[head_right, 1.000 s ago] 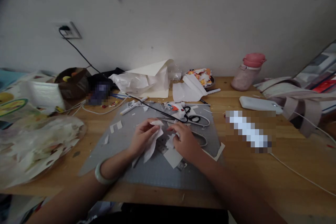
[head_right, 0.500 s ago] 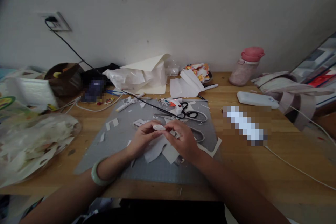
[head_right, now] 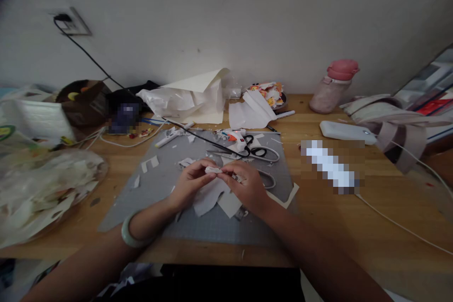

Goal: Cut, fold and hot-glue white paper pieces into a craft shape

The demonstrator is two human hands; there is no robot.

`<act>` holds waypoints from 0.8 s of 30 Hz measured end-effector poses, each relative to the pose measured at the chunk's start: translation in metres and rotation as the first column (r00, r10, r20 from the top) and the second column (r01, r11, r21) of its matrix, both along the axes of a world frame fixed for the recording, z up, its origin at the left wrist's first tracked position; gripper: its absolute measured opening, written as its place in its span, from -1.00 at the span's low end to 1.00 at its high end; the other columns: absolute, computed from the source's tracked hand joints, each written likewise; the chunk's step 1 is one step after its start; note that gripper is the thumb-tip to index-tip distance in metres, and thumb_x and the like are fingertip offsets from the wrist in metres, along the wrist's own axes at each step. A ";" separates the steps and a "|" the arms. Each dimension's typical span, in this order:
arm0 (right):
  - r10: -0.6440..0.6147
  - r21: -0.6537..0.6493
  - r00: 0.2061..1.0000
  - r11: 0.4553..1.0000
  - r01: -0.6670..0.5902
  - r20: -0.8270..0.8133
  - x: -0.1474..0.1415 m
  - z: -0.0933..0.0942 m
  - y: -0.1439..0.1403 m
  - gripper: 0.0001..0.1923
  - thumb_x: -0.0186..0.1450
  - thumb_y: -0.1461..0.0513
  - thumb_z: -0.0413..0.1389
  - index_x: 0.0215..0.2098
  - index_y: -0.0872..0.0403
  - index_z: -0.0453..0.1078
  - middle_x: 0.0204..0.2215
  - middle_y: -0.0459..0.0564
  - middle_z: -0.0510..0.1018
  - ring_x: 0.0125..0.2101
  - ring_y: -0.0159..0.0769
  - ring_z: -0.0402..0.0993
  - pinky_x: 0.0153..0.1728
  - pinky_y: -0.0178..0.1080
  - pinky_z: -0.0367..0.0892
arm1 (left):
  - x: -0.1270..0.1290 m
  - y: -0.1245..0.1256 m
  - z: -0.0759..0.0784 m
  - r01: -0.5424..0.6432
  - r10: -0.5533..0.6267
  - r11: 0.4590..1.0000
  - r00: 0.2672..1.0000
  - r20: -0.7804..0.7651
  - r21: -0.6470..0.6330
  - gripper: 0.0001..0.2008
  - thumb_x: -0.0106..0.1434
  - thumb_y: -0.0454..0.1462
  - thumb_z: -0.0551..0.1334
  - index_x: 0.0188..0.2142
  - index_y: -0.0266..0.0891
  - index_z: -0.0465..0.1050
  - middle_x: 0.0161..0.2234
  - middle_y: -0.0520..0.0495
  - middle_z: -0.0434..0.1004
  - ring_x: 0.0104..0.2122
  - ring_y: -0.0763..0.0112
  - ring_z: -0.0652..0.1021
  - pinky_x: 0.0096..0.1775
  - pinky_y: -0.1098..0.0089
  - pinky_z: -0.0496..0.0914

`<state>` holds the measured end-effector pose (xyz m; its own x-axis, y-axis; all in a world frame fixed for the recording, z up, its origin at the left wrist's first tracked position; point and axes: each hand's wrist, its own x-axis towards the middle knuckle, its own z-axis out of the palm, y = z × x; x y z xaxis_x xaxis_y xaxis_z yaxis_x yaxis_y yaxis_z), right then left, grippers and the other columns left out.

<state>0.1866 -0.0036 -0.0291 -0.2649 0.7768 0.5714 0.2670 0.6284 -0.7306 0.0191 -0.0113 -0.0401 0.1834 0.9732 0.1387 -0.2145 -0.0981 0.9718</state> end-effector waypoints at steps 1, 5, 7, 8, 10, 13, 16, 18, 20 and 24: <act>0.001 -0.003 1.000 1.000 -0.001 -0.002 0.000 0.000 0.000 -0.88 0.23 0.17 0.12 -0.43 0.03 0.43 -0.47 -0.06 0.57 -0.42 -0.33 0.51 -0.35 -0.26 0.41 | 0.000 0.000 0.000 -0.001 0.001 1.000 1.000 0.003 0.003 -0.81 0.02 -0.21 0.37 -0.39 -0.23 0.47 -0.38 -0.01 0.47 -0.30 0.41 0.45 -0.19 0.39 0.30; 0.003 -0.027 1.000 1.000 -0.003 0.011 0.000 0.001 0.000 -0.86 0.23 0.15 0.12 -0.43 0.02 0.43 -0.47 -0.06 0.58 -0.42 -0.33 0.51 -0.36 -0.25 0.42 | 0.000 0.000 -0.001 -0.005 0.005 1.000 1.000 -0.005 0.016 -0.81 0.03 -0.20 0.36 -0.38 -0.23 0.48 -0.37 -0.03 0.49 -0.29 0.39 0.46 -0.18 0.37 0.31; 0.006 -0.038 1.000 0.999 -0.006 0.012 -0.001 0.003 0.000 -0.86 0.23 0.14 0.12 -0.43 0.01 0.43 -0.47 -0.06 0.58 -0.43 -0.33 0.51 -0.38 -0.25 0.42 | -0.001 -0.001 -0.001 -0.007 0.007 1.000 1.000 -0.009 0.024 -0.81 0.03 -0.19 0.36 -0.38 -0.22 0.48 -0.37 -0.03 0.49 -0.30 0.39 0.45 -0.19 0.38 0.31; 0.009 -0.044 1.000 0.999 -0.008 0.008 -0.001 0.004 -0.001 -0.86 0.23 0.15 0.11 -0.43 0.01 0.43 -0.47 -0.07 0.58 -0.44 -0.33 0.50 -0.40 -0.26 0.42 | -0.001 -0.001 -0.002 -0.004 0.004 1.000 1.000 -0.008 0.029 -0.82 0.04 -0.20 0.36 -0.38 -0.22 0.49 -0.37 -0.03 0.48 -0.30 0.40 0.45 -0.19 0.38 0.31; 0.012 -0.061 1.000 0.998 -0.012 -0.001 -0.002 0.006 -0.001 -0.89 0.23 0.16 0.11 -0.39 0.00 0.44 -0.46 -0.08 0.58 -0.46 -0.35 0.49 -0.45 -0.28 0.41 | -0.001 -0.001 -0.002 0.007 -0.007 0.999 1.000 -0.006 0.044 -0.83 0.04 -0.21 0.36 -0.38 -0.21 0.49 -0.37 -0.03 0.48 -0.30 0.41 0.45 -0.20 0.39 0.30; 0.014 -0.082 1.000 0.997 -0.015 -0.009 -0.002 0.007 -0.003 -0.91 0.23 0.18 0.11 -0.33 0.00 0.44 -0.45 -0.09 0.58 -0.47 -0.37 0.48 -0.47 -0.30 0.40 | -0.001 -0.001 -0.001 0.009 -0.008 0.998 1.000 -0.020 0.061 -0.84 0.06 -0.20 0.35 -0.37 -0.22 0.49 -0.36 -0.04 0.48 -0.29 0.39 0.45 -0.18 0.38 0.30; 0.027 -0.072 1.000 0.997 -0.027 -0.010 -0.001 0.008 -0.003 -0.91 0.23 0.19 0.10 -0.33 -0.01 0.44 -0.44 -0.09 0.57 -0.46 -0.37 0.48 -0.45 -0.29 0.40 | -0.002 -0.001 0.000 0.007 -0.005 0.997 1.000 -0.029 0.077 -0.84 0.06 -0.20 0.34 -0.38 -0.22 0.50 -0.37 -0.04 0.47 -0.29 0.39 0.44 -0.18 0.36 0.30; 0.044 -0.053 0.999 0.998 -0.044 -0.006 -0.001 0.008 -0.003 -0.92 0.23 0.20 0.10 -0.33 0.00 0.43 -0.43 -0.09 0.57 -0.45 -0.38 0.47 -0.43 -0.30 0.39 | -0.002 -0.001 0.000 0.010 -0.008 0.996 1.000 -0.029 0.093 -0.86 0.07 -0.21 0.34 -0.39 -0.22 0.50 -0.38 -0.04 0.47 -0.29 0.39 0.44 -0.17 0.36 0.30; 0.059 -0.031 0.998 0.998 -0.059 -0.003 0.000 0.008 -0.003 -0.92 0.24 0.21 0.10 -0.33 0.00 0.43 -0.42 -0.09 0.57 -0.44 -0.39 0.47 -0.43 -0.31 0.39 | -0.002 -0.001 0.001 0.010 -0.007 0.995 0.999 -0.035 0.102 -0.87 0.07 -0.21 0.34 -0.40 -0.22 0.50 -0.38 -0.04 0.47 -0.29 0.39 0.44 -0.16 0.35 0.30; 0.046 -0.008 0.999 0.999 -0.046 0.006 -0.001 0.008 -0.003 -0.91 0.25 0.20 0.09 -0.35 0.00 0.43 -0.44 -0.08 0.56 -0.43 -0.37 0.48 -0.43 -0.30 0.38 | -0.003 -0.001 0.001 0.012 -0.008 0.994 0.999 -0.040 0.104 -0.87 0.07 -0.21 0.34 -0.40 -0.21 0.50 -0.38 -0.04 0.47 -0.29 0.39 0.44 -0.18 0.36 0.30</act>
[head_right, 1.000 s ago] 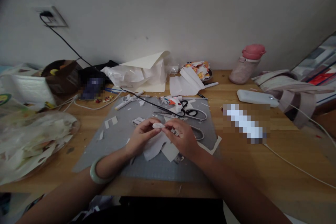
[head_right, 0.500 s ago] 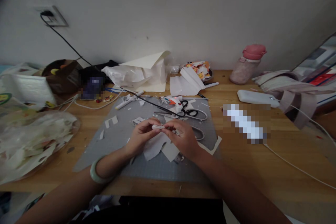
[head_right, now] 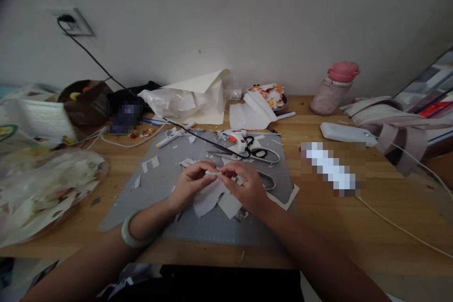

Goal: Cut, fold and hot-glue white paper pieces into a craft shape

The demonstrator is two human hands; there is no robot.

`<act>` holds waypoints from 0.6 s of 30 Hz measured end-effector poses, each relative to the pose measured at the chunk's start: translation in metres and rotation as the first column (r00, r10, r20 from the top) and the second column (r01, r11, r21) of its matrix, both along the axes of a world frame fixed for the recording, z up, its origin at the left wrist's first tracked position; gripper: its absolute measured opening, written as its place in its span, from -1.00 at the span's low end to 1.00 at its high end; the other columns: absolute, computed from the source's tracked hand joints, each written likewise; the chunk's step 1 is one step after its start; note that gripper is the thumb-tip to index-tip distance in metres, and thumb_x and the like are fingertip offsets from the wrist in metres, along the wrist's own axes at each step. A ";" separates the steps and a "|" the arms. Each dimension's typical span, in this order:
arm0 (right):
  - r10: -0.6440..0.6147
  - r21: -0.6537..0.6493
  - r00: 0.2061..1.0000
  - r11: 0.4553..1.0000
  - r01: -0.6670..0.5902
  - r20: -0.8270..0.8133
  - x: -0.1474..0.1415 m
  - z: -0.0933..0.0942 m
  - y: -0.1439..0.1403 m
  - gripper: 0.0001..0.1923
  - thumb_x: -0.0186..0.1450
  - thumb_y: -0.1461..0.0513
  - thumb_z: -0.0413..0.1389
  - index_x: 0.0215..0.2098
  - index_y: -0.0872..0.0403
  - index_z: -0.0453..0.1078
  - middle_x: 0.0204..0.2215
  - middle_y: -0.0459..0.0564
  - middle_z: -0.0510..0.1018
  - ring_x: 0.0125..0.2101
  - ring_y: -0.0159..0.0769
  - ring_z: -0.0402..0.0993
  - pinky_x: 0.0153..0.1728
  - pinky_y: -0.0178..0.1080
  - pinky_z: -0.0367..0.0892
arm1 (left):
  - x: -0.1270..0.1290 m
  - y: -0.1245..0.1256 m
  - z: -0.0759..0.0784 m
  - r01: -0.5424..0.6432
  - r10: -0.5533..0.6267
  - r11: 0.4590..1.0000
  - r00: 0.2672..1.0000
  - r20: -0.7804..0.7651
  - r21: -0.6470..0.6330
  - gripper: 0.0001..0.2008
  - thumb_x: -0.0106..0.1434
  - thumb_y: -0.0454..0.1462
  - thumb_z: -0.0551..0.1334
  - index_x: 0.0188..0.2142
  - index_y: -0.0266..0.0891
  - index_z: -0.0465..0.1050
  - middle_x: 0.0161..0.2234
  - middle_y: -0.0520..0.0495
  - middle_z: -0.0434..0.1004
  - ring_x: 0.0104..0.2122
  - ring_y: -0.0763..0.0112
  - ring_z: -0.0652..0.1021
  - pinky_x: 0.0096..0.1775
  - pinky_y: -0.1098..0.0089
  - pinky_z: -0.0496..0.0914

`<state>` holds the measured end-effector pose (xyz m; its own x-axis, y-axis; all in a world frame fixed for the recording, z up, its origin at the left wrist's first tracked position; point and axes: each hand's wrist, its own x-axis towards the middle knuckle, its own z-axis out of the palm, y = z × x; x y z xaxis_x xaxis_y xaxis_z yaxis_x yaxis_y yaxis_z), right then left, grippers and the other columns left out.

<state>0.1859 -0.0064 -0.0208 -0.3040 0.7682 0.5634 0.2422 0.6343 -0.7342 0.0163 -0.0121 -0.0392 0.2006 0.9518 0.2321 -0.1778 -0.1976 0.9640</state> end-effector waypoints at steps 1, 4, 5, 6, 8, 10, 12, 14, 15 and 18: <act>-0.010 -0.001 1.000 1.000 0.010 0.004 0.000 0.000 0.000 -0.91 0.25 0.20 0.08 -0.37 0.00 0.43 -0.45 -0.08 0.56 -0.42 -0.36 0.48 -0.42 -0.29 0.39 | 0.000 0.000 0.000 -0.006 0.006 1.000 1.000 0.005 -0.005 -0.86 0.06 -0.21 0.34 -0.39 -0.21 0.50 -0.38 -0.03 0.47 -0.30 0.39 0.44 -0.19 0.36 0.30; -0.030 0.004 1.000 1.000 0.030 0.008 -0.001 -0.001 0.000 -0.88 0.25 0.18 0.09 -0.40 0.01 0.43 -0.46 -0.07 0.56 -0.42 -0.35 0.49 -0.38 -0.26 0.39 | 0.000 0.001 0.000 -0.038 0.039 0.999 0.999 0.014 -0.029 -0.83 0.05 -0.19 0.35 -0.38 -0.21 0.50 -0.38 -0.02 0.46 -0.32 0.41 0.44 -0.22 0.39 0.29; -0.032 0.006 0.999 0.999 0.032 0.009 -0.001 -0.001 0.000 -0.88 0.25 0.18 0.09 -0.40 0.01 0.43 -0.46 -0.07 0.56 -0.42 -0.34 0.49 -0.37 -0.26 0.39 | 0.000 0.001 0.000 -0.044 0.044 0.998 0.999 0.011 -0.035 -0.82 0.04 -0.18 0.36 -0.39 -0.22 0.50 -0.39 -0.02 0.46 -0.32 0.41 0.43 -0.23 0.39 0.29; -0.032 0.007 0.999 0.999 0.032 0.010 -0.001 -0.001 0.000 -0.89 0.25 0.18 0.09 -0.40 0.01 0.43 -0.46 -0.07 0.56 -0.42 -0.34 0.49 -0.37 -0.25 0.39 | 0.000 0.001 0.000 -0.045 0.045 0.998 0.999 0.008 -0.035 -0.81 0.04 -0.17 0.36 -0.40 -0.22 0.49 -0.39 -0.02 0.46 -0.33 0.41 0.43 -0.23 0.39 0.29; -0.031 0.006 1.000 1.000 0.031 0.007 0.000 -0.002 0.000 -0.89 0.24 0.18 0.09 -0.39 0.01 0.43 -0.46 -0.07 0.56 -0.42 -0.34 0.48 -0.38 -0.25 0.39 | 0.000 0.002 0.000 -0.039 0.039 0.999 0.999 0.010 -0.024 -0.82 0.04 -0.17 0.36 -0.40 -0.22 0.49 -0.40 -0.02 0.45 -0.33 0.40 0.43 -0.23 0.38 0.30; -0.028 -0.003 1.000 1.000 0.028 0.009 0.000 -0.002 0.000 -0.90 0.25 0.18 0.09 -0.37 0.00 0.43 -0.45 -0.08 0.56 -0.43 -0.35 0.48 -0.40 -0.27 0.39 | 0.000 0.001 0.000 -0.029 0.029 1.000 0.999 0.022 -0.003 -0.85 0.06 -0.19 0.35 -0.40 -0.20 0.50 -0.40 -0.02 0.45 -0.32 0.40 0.43 -0.21 0.37 0.30; -0.019 -0.006 1.000 1.000 0.019 0.008 0.000 -0.001 0.000 -0.91 0.25 0.20 0.09 -0.35 -0.01 0.43 -0.44 -0.09 0.56 -0.43 -0.37 0.47 -0.42 -0.29 0.39 | 0.000 0.001 0.000 -0.020 0.019 1.000 0.999 0.038 0.020 -0.90 0.07 -0.23 0.34 -0.40 -0.19 0.51 -0.40 -0.01 0.45 -0.32 0.42 0.43 -0.20 0.38 0.30; -0.001 -0.001 1.000 1.000 0.001 0.002 0.000 0.000 0.000 -0.93 0.24 0.22 0.09 -0.33 -0.01 0.43 -0.43 -0.10 0.56 -0.44 -0.39 0.47 -0.43 -0.31 0.38 | 0.000 0.001 0.001 -0.012 0.010 0.999 0.999 0.048 0.036 -0.92 0.08 -0.25 0.34 -0.41 -0.18 0.52 -0.40 0.00 0.45 -0.32 0.42 0.43 -0.20 0.38 0.29; 0.008 0.005 1.000 1.000 -0.008 -0.003 0.000 0.000 0.000 -0.93 0.24 0.24 0.10 -0.32 -0.01 0.43 -0.44 -0.10 0.55 -0.44 -0.39 0.46 -0.44 -0.31 0.37 | -0.001 0.001 0.001 -0.010 0.008 0.999 0.999 0.045 0.039 -0.92 0.07 -0.25 0.34 -0.41 -0.19 0.52 -0.40 0.00 0.45 -0.31 0.42 0.44 -0.19 0.38 0.29; 0.019 0.017 1.000 1.000 -0.019 -0.010 0.001 0.001 0.000 -0.94 0.23 0.25 0.11 -0.33 0.00 0.43 -0.45 -0.10 0.54 -0.44 -0.39 0.45 -0.43 -0.31 0.36 | -0.001 0.001 0.002 -0.007 0.006 0.999 1.000 0.018 0.038 -0.89 0.08 -0.22 0.34 -0.42 -0.20 0.52 -0.40 -0.02 0.46 -0.31 0.40 0.44 -0.18 0.35 0.30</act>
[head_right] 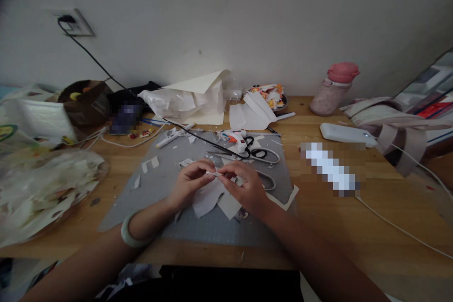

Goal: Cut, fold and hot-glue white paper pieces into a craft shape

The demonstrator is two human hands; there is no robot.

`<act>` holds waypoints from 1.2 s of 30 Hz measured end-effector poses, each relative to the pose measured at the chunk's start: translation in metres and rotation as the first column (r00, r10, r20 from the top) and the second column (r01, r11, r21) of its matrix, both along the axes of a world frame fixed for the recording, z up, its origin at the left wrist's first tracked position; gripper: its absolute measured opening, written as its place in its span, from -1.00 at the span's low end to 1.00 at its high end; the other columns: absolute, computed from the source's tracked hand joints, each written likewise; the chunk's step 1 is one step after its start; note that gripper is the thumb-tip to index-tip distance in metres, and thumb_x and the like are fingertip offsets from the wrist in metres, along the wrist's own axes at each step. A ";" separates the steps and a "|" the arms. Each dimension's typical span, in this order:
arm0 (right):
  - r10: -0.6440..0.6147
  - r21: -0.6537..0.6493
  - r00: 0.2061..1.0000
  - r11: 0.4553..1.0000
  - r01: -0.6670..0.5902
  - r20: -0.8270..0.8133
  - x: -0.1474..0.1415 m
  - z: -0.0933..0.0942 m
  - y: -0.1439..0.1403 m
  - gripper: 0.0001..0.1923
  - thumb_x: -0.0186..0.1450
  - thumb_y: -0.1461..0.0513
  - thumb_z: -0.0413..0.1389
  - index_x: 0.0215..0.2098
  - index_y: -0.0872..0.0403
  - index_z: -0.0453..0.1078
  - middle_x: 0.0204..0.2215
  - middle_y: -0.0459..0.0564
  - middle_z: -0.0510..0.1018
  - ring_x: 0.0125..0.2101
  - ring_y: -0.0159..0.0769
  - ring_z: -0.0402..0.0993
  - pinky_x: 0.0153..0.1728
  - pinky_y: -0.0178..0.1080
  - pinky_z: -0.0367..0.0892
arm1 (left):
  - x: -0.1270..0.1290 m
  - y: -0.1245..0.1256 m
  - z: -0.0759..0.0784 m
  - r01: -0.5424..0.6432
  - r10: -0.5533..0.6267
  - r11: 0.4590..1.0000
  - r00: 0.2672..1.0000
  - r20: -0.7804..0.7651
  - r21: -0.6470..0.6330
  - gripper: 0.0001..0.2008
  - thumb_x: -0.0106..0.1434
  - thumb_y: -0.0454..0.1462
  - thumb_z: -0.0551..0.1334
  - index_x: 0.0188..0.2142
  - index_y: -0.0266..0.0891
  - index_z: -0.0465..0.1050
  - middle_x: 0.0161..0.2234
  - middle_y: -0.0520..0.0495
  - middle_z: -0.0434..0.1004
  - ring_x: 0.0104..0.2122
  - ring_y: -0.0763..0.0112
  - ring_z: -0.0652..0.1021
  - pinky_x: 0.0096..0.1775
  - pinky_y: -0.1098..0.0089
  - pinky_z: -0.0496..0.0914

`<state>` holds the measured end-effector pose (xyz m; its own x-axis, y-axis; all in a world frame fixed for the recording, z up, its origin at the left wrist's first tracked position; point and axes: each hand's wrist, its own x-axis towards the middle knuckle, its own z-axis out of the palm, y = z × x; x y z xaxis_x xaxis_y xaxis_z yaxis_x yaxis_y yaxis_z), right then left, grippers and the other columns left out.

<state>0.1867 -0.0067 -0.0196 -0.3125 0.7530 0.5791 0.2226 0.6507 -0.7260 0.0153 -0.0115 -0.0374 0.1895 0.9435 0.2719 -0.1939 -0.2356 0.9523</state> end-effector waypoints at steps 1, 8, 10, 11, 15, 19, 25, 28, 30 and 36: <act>0.002 0.001 1.000 1.000 -0.002 0.001 0.000 0.000 0.000 -0.94 0.23 0.25 0.10 -0.34 0.00 0.43 -0.45 -0.10 0.54 -0.44 -0.39 0.45 -0.43 -0.31 0.36 | 0.000 0.000 0.000 0.000 0.000 1.000 1.000 -0.009 -0.001 -0.88 0.08 -0.21 0.34 -0.42 -0.20 0.51 -0.40 -0.03 0.46 -0.31 0.40 0.44 -0.18 0.35 0.30; 0.023 -0.014 1.000 1.000 -0.023 0.010 0.001 0.001 0.000 -0.94 0.24 0.25 0.10 -0.36 0.01 0.42 -0.45 -0.09 0.53 -0.43 -0.39 0.45 -0.40 -0.31 0.36 | -0.001 0.001 -0.001 0.013 -0.013 1.000 1.000 -0.008 -0.005 -0.86 0.07 -0.19 0.34 -0.43 -0.22 0.50 -0.41 -0.03 0.45 -0.31 0.39 0.43 -0.19 0.36 0.30; 0.025 -0.008 1.000 1.000 -0.025 0.007 0.000 0.001 0.001 -0.94 0.24 0.26 0.10 -0.36 0.01 0.42 -0.45 -0.10 0.53 -0.43 -0.39 0.45 -0.39 -0.31 0.36 | -0.001 0.001 -0.002 0.020 -0.020 1.000 1.000 -0.004 -0.011 -0.86 0.08 -0.20 0.34 -0.42 -0.22 0.49 -0.40 -0.03 0.45 -0.31 0.41 0.43 -0.20 0.38 0.29; 0.025 -0.004 1.000 1.000 -0.025 0.007 0.000 0.001 0.001 -0.94 0.24 0.26 0.10 -0.36 0.01 0.42 -0.46 -0.10 0.53 -0.43 -0.40 0.45 -0.40 -0.31 0.36 | -0.001 0.001 -0.002 0.020 -0.021 1.000 1.000 -0.009 -0.020 -0.85 0.08 -0.19 0.34 -0.41 -0.22 0.49 -0.40 -0.02 0.44 -0.32 0.41 0.43 -0.21 0.39 0.28; 0.030 0.012 1.000 0.999 -0.030 -0.009 0.000 -0.001 0.001 -0.94 0.24 0.25 0.11 -0.36 0.02 0.43 -0.45 -0.10 0.54 -0.44 -0.40 0.45 -0.42 -0.32 0.36 | -0.001 0.001 -0.003 0.016 -0.018 0.999 0.999 -0.035 -0.044 -0.81 0.06 -0.18 0.35 -0.38 -0.24 0.47 -0.39 -0.03 0.44 -0.31 0.40 0.42 -0.23 0.40 0.27; 0.022 -0.045 1.000 0.999 -0.022 -0.016 0.000 -0.002 0.000 -0.94 0.24 0.22 0.11 -0.34 0.02 0.43 -0.44 -0.09 0.56 -0.45 -0.41 0.46 -0.45 -0.34 0.36 | -0.001 0.001 -0.003 0.019 -0.020 1.000 0.999 -0.032 -0.023 -0.85 0.08 -0.22 0.34 -0.37 -0.22 0.47 -0.39 0.00 0.45 -0.31 0.43 0.42 -0.21 0.40 0.26; -0.008 -0.085 1.000 0.996 0.006 -0.022 0.001 -0.004 0.002 -0.92 0.22 0.18 0.13 -0.39 0.01 0.43 -0.49 -0.10 0.55 -0.47 -0.39 0.47 -0.47 -0.34 0.38 | -0.002 0.002 -0.005 0.012 -0.013 1.000 0.997 -0.073 -0.013 -0.84 0.09 -0.20 0.33 -0.34 -0.21 0.50 -0.37 0.00 0.46 -0.32 0.44 0.41 -0.24 0.40 0.25; -0.017 -0.094 1.000 0.995 0.015 -0.025 0.000 -0.003 0.002 -0.90 0.21 0.17 0.14 -0.42 0.01 0.43 -0.49 -0.10 0.56 -0.47 -0.38 0.48 -0.48 -0.33 0.38 | -0.002 0.002 -0.006 0.013 -0.014 1.000 0.996 -0.085 -0.008 -0.81 0.09 -0.17 0.33 -0.33 -0.21 0.49 -0.36 -0.02 0.47 -0.31 0.42 0.42 -0.22 0.38 0.27; -0.023 -0.099 1.000 0.995 0.021 -0.020 0.000 -0.003 0.003 -0.89 0.21 0.17 0.14 -0.44 0.01 0.43 -0.50 -0.10 0.57 -0.48 -0.38 0.48 -0.48 -0.33 0.38 | -0.002 0.002 -0.007 0.021 -0.021 1.000 0.995 -0.094 0.002 -0.79 0.08 -0.16 0.33 -0.33 -0.23 0.49 -0.36 -0.04 0.48 -0.30 0.40 0.43 -0.19 0.36 0.28; -0.013 -0.103 0.999 0.995 0.010 -0.030 -0.001 -0.003 0.003 -0.87 0.22 0.14 0.14 -0.44 0.01 0.43 -0.50 -0.10 0.58 -0.46 -0.38 0.50 -0.47 -0.34 0.39 | -0.002 0.000 -0.006 0.039 -0.035 0.999 0.994 -0.105 0.032 -0.81 0.11 -0.16 0.31 -0.34 -0.23 0.48 -0.35 -0.05 0.48 -0.29 0.39 0.45 -0.16 0.33 0.30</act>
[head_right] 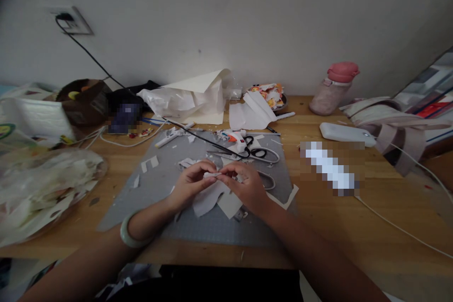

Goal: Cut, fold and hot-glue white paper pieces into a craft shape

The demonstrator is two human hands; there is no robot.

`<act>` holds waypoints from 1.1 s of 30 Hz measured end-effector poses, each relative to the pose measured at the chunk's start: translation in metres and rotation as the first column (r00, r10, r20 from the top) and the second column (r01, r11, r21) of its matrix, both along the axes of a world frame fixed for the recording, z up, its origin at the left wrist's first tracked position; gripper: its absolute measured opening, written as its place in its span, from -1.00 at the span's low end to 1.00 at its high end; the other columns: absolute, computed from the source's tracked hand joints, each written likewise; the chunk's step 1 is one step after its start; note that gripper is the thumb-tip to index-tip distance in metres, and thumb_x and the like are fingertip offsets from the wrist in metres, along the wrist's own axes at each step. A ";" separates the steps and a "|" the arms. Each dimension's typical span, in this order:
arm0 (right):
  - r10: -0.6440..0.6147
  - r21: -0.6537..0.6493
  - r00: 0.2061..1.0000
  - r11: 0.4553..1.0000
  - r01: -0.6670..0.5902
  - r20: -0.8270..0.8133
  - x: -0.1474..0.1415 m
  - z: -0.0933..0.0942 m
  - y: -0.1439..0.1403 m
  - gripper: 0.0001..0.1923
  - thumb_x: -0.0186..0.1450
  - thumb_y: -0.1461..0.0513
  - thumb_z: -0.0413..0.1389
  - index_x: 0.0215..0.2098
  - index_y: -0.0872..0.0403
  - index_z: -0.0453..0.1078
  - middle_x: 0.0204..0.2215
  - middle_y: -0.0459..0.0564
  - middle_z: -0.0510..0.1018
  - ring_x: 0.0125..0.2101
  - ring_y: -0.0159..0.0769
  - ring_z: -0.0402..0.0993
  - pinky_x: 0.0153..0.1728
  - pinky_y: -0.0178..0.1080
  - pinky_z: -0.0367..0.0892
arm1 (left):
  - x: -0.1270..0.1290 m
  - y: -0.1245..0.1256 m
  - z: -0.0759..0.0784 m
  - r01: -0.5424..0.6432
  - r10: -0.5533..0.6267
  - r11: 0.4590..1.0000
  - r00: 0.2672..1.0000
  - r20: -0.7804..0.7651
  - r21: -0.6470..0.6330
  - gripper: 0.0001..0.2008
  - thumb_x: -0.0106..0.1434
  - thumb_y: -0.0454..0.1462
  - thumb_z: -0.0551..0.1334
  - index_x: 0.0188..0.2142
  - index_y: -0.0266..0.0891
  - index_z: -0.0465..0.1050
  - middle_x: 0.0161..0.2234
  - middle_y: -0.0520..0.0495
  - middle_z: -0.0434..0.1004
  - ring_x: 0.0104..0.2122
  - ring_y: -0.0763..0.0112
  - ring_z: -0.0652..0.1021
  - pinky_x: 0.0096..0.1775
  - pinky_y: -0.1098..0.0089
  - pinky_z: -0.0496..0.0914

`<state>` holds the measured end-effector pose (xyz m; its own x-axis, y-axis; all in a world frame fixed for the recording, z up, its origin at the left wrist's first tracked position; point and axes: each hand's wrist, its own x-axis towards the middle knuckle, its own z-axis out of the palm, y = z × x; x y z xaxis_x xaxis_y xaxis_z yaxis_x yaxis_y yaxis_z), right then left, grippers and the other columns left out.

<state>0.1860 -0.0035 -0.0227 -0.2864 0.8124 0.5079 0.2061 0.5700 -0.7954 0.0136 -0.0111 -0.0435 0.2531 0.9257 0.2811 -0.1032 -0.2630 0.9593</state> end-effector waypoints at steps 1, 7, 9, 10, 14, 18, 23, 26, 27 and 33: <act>0.002 0.000 1.000 1.000 -0.002 0.002 0.000 0.000 0.000 -0.87 0.22 0.14 0.14 -0.43 0.01 0.43 -0.49 -0.10 0.58 -0.46 -0.38 0.50 -0.47 -0.34 0.39 | 0.000 0.000 0.000 0.002 -0.002 1.000 1.000 0.002 0.009 -0.82 0.12 -0.17 0.31 -0.35 -0.23 0.48 -0.36 -0.05 0.48 -0.29 0.39 0.45 -0.16 0.34 0.30; 0.007 0.006 1.000 1.000 -0.007 0.018 0.001 0.000 -0.001 -0.86 0.23 0.14 0.13 -0.44 0.01 0.43 -0.50 -0.10 0.57 -0.47 -0.38 0.49 -0.47 -0.33 0.38 | 0.001 0.001 0.001 0.029 -0.032 0.997 0.998 0.046 0.073 -0.90 0.14 -0.24 0.30 -0.35 -0.21 0.48 -0.37 -0.02 0.47 -0.28 0.42 0.45 -0.16 0.36 0.30; 0.003 0.014 1.000 1.000 -0.004 0.021 0.001 0.000 -0.001 -0.86 0.23 0.14 0.12 -0.44 0.01 0.43 -0.50 -0.10 0.56 -0.47 -0.38 0.49 -0.47 -0.33 0.38 | 0.001 0.001 0.001 0.029 -0.032 0.997 0.998 0.050 0.072 -0.91 0.14 -0.25 0.30 -0.36 -0.21 0.48 -0.37 -0.02 0.46 -0.29 0.42 0.44 -0.17 0.36 0.30; 0.002 0.018 1.000 1.000 -0.003 0.024 0.001 0.000 -0.001 -0.85 0.23 0.14 0.12 -0.44 0.01 0.42 -0.50 -0.10 0.56 -0.47 -0.38 0.49 -0.47 -0.33 0.38 | 0.001 0.001 0.001 0.026 -0.029 0.998 0.998 0.050 0.061 -0.90 0.14 -0.24 0.30 -0.36 -0.22 0.48 -0.37 -0.02 0.46 -0.29 0.42 0.44 -0.17 0.36 0.29; -0.006 0.043 1.000 0.999 0.005 0.026 0.000 0.001 -0.001 -0.85 0.24 0.15 0.11 -0.45 0.02 0.41 -0.51 -0.11 0.56 -0.48 -0.38 0.49 -0.47 -0.33 0.37 | 0.001 0.000 -0.001 -0.006 0.007 1.000 0.998 0.067 -0.020 -0.84 0.10 -0.21 0.33 -0.35 -0.22 0.45 -0.38 0.00 0.45 -0.30 0.42 0.44 -0.20 0.38 0.30; -0.007 0.068 1.000 0.998 0.005 0.026 0.000 -0.001 -0.001 -0.87 0.24 0.17 0.12 -0.44 0.02 0.40 -0.51 -0.10 0.55 -0.47 -0.39 0.48 -0.44 -0.33 0.37 | 0.002 0.000 -0.001 -0.006 0.010 0.999 0.997 0.081 -0.042 -0.85 0.10 -0.21 0.33 -0.37 -0.22 0.44 -0.39 0.00 0.44 -0.31 0.44 0.44 -0.20 0.38 0.30; -0.002 0.081 0.999 0.997 -0.001 0.035 0.001 -0.002 -0.001 -0.88 0.23 0.18 0.12 -0.44 0.03 0.39 -0.51 -0.10 0.54 -0.46 -0.39 0.47 -0.43 -0.33 0.37 | 0.001 0.000 -0.001 0.000 0.002 0.999 0.998 0.065 -0.034 -0.83 0.10 -0.19 0.32 -0.37 -0.23 0.43 -0.38 -0.02 0.45 -0.30 0.43 0.44 -0.19 0.37 0.30; 0.008 0.068 0.999 0.998 -0.012 0.053 0.001 -0.001 -0.001 -0.87 0.24 0.19 0.12 -0.46 0.03 0.39 -0.52 -0.10 0.52 -0.48 -0.39 0.45 -0.44 -0.32 0.36 | 0.001 0.000 0.001 -0.005 0.007 1.000 0.999 0.046 -0.025 -0.82 0.11 -0.18 0.31 -0.38 -0.24 0.43 -0.38 -0.02 0.45 -0.31 0.42 0.44 -0.19 0.36 0.30; 0.009 0.066 0.998 0.998 -0.012 0.054 0.001 -0.001 -0.001 -0.87 0.24 0.19 0.11 -0.46 0.03 0.39 -0.52 -0.10 0.52 -0.48 -0.39 0.45 -0.44 -0.32 0.36 | 0.001 -0.001 0.001 -0.005 0.006 1.000 0.999 0.041 -0.021 -0.83 0.12 -0.18 0.31 -0.38 -0.24 0.43 -0.38 -0.02 0.45 -0.30 0.42 0.44 -0.19 0.36 0.30; 0.003 0.040 0.999 0.999 -0.005 0.038 0.001 -0.002 -0.003 -0.87 0.23 0.17 0.12 -0.46 0.01 0.40 -0.51 -0.09 0.53 -0.46 -0.36 0.46 -0.40 -0.28 0.38 | 0.001 -0.001 0.002 -0.002 0.002 1.000 1.000 0.028 0.001 -0.84 0.14 -0.18 0.29 -0.38 -0.23 0.43 -0.39 -0.03 0.45 -0.30 0.41 0.44 -0.18 0.34 0.30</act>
